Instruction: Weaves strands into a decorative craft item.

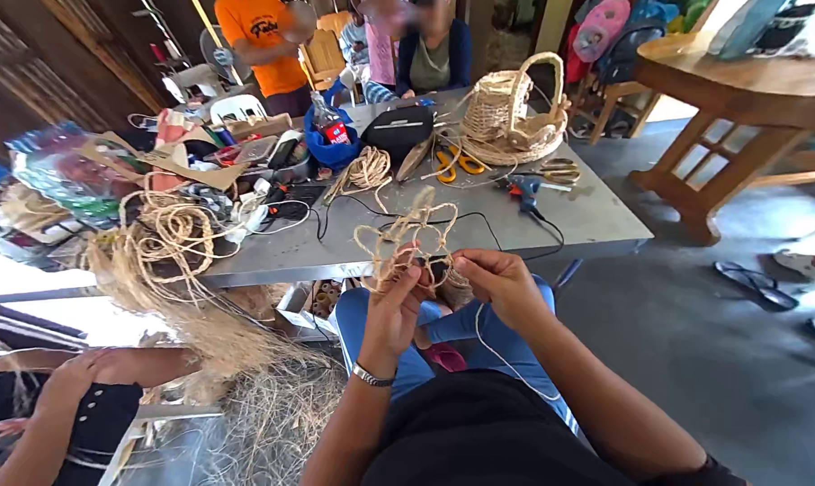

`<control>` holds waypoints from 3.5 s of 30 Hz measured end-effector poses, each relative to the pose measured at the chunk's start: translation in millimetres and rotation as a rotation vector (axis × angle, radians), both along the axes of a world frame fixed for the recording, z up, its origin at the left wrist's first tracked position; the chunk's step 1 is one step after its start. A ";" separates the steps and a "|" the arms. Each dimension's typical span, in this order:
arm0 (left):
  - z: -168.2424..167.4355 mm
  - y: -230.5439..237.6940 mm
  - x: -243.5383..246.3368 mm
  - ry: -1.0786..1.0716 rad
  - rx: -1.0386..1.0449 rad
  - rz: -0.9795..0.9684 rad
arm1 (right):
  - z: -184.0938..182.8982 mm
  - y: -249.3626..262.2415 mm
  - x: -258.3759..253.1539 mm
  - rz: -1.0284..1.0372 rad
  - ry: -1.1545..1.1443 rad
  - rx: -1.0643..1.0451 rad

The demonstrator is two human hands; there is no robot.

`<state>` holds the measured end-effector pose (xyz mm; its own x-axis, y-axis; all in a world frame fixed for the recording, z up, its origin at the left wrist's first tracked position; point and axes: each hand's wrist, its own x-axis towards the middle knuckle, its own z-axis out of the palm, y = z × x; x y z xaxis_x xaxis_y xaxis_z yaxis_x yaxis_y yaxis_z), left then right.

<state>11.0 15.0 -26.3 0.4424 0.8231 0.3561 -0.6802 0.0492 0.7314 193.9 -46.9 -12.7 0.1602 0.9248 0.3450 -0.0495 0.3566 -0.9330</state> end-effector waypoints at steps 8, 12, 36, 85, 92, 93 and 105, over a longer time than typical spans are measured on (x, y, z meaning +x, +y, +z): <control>-4.1 -4.4 0.5 -0.030 -0.041 -0.096 | 10.1 0.6 6.5 0.059 -0.116 0.000; -6.6 -6.9 -0.3 0.047 0.005 -0.079 | 15.8 -0.2 -0.2 0.030 -0.093 0.080; 10.6 -10.0 11.8 0.100 0.049 -0.009 | 29.0 -8.8 1.2 -0.076 -0.124 0.046; 23.7 -4.1 12.2 0.614 0.519 0.487 | 14.5 -1.1 -17.4 -0.153 -0.316 0.069; 34.7 27.2 -15.1 0.666 0.438 0.554 | 17.1 -18.8 8.8 -0.074 -0.497 -0.020; 33.9 33.7 -22.3 0.676 0.429 0.593 | 15.8 -24.0 19.1 -0.077 -0.559 -0.012; 24.7 77.1 -93.4 0.903 0.444 0.908 | 48.7 -141.4 158.9 -0.307 -1.042 -0.167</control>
<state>-82.3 92.1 -1.6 0.0275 0.8399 0.5420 0.3759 -0.5111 0.7730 352.8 -188.3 36.0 0.0943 0.9431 0.3189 0.8598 0.0843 -0.5036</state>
